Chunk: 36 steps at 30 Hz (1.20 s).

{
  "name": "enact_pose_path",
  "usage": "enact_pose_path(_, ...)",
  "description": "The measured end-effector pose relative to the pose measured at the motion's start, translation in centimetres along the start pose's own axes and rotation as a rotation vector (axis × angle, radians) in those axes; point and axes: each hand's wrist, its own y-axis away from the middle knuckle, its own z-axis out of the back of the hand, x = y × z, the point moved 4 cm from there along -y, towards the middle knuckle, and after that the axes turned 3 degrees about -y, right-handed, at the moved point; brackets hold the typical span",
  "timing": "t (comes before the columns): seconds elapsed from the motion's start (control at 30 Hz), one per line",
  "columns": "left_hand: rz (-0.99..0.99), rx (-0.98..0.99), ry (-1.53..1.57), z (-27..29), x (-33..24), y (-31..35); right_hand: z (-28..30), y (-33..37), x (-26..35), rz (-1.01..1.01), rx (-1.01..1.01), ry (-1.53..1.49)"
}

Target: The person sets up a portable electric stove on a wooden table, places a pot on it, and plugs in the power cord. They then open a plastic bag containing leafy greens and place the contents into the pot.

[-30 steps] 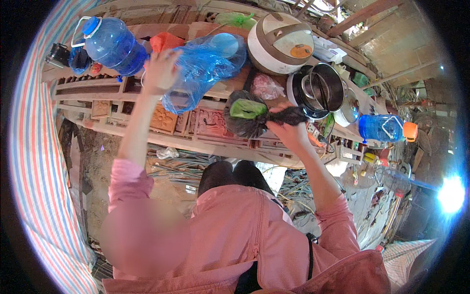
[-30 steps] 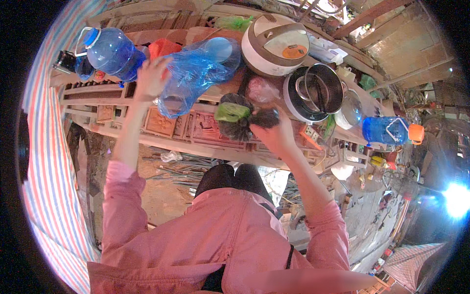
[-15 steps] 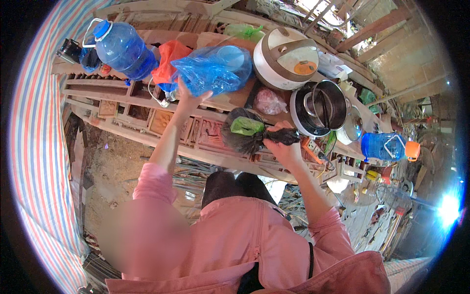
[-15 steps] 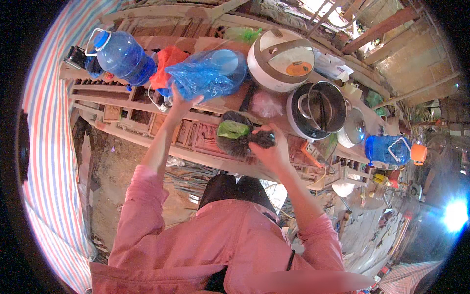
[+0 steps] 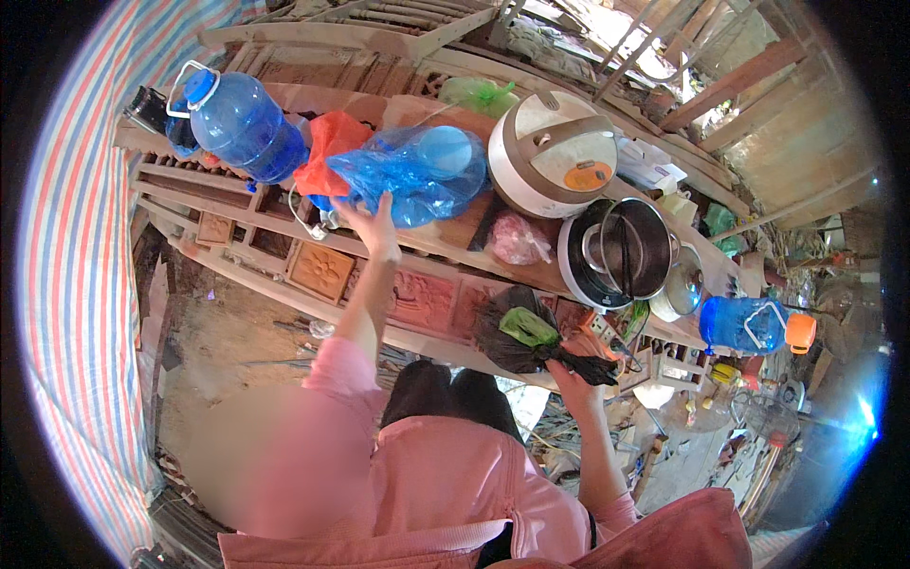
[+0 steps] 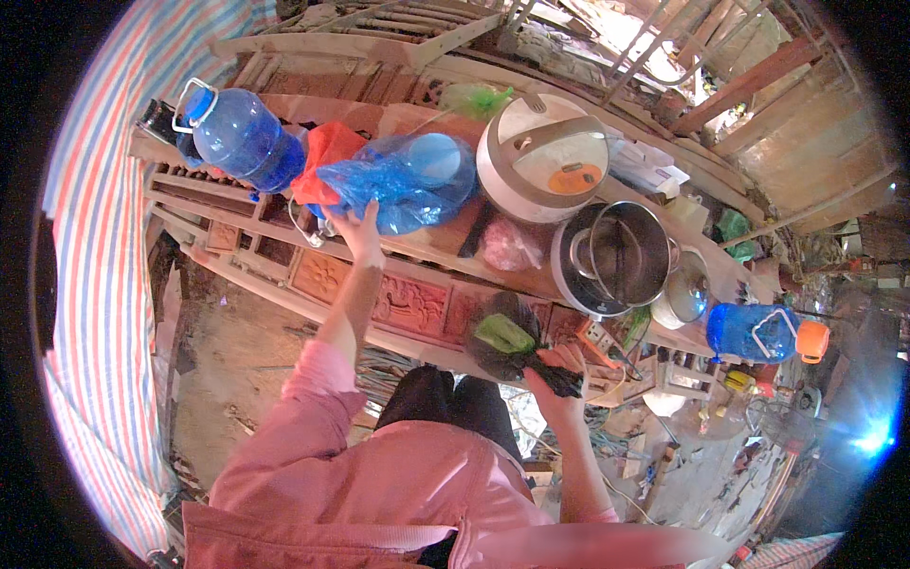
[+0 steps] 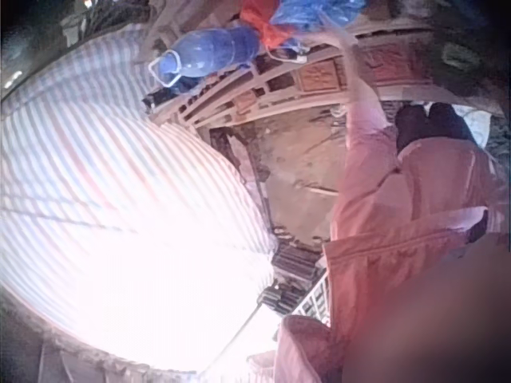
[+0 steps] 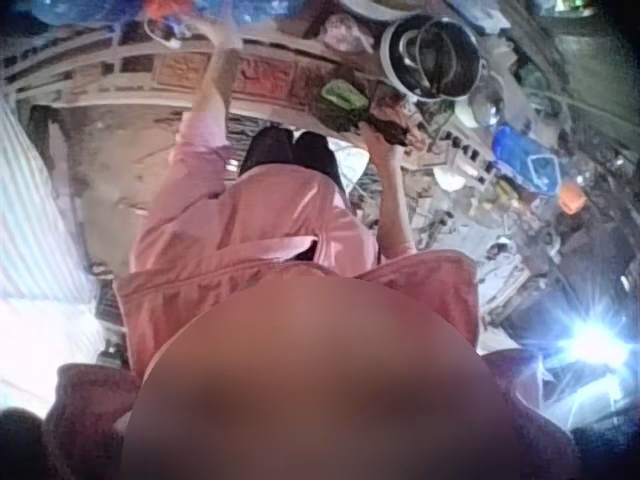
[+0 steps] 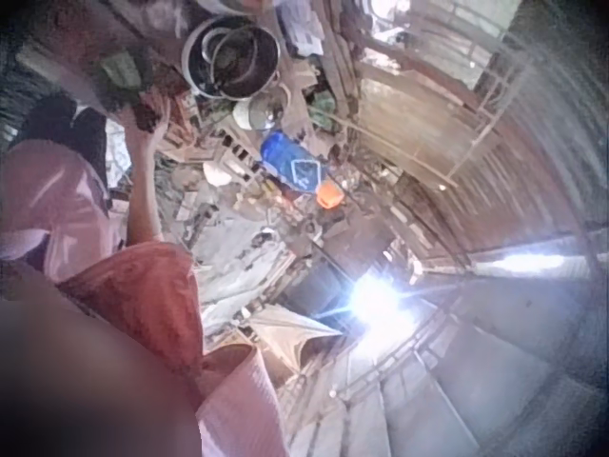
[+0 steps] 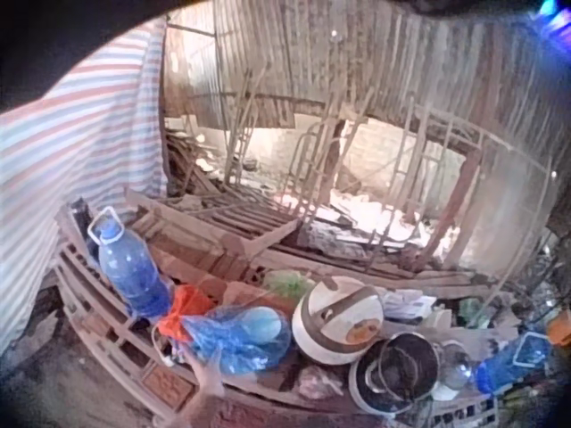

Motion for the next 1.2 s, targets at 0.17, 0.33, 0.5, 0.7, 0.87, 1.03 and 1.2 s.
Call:
enact_pose_path(0.17, 0.722, 0.239, 0.351, -3.7, 3.9, 6.3, -0.3, 0.9, -1.5, -0.115, -0.065, 0.037)
enact_pose_path(0.33, 0.84, 0.192, 0.318, -7.9, 11.2, 3.4, -0.2, 0.6, -0.2, -0.106, 0.064, 0.1)
enact_pose_path(0.5, 0.605, 0.189, -0.048, -8.1, 17.4, -1.2, 0.2, 0.4, 1.4, -0.033, -0.015, 0.064)
enact_pose_path(0.7, 0.634, 0.277, -0.011, -9.5, 12.5, -6.3, -0.4, 0.4, 2.0, -0.035, 0.029, 0.094)
enact_pose_path(0.87, 0.672, 0.303, 0.031, -11.0, 9.5, -9.9, -0.8, 0.5, 2.9, -0.062, -0.007, 0.117)
enact_pose_path(1.03, 0.61, 0.441, -0.098, -10.1, 10.7, -14.1, -0.8, 1.1, 3.3, -0.139, -0.038, 0.142)
enact_pose_path(1.2, 0.576, 0.565, 0.005, -9.9, 10.6, -15.2, -1.0, 0.9, 3.9, -0.133, -0.031, 0.158)
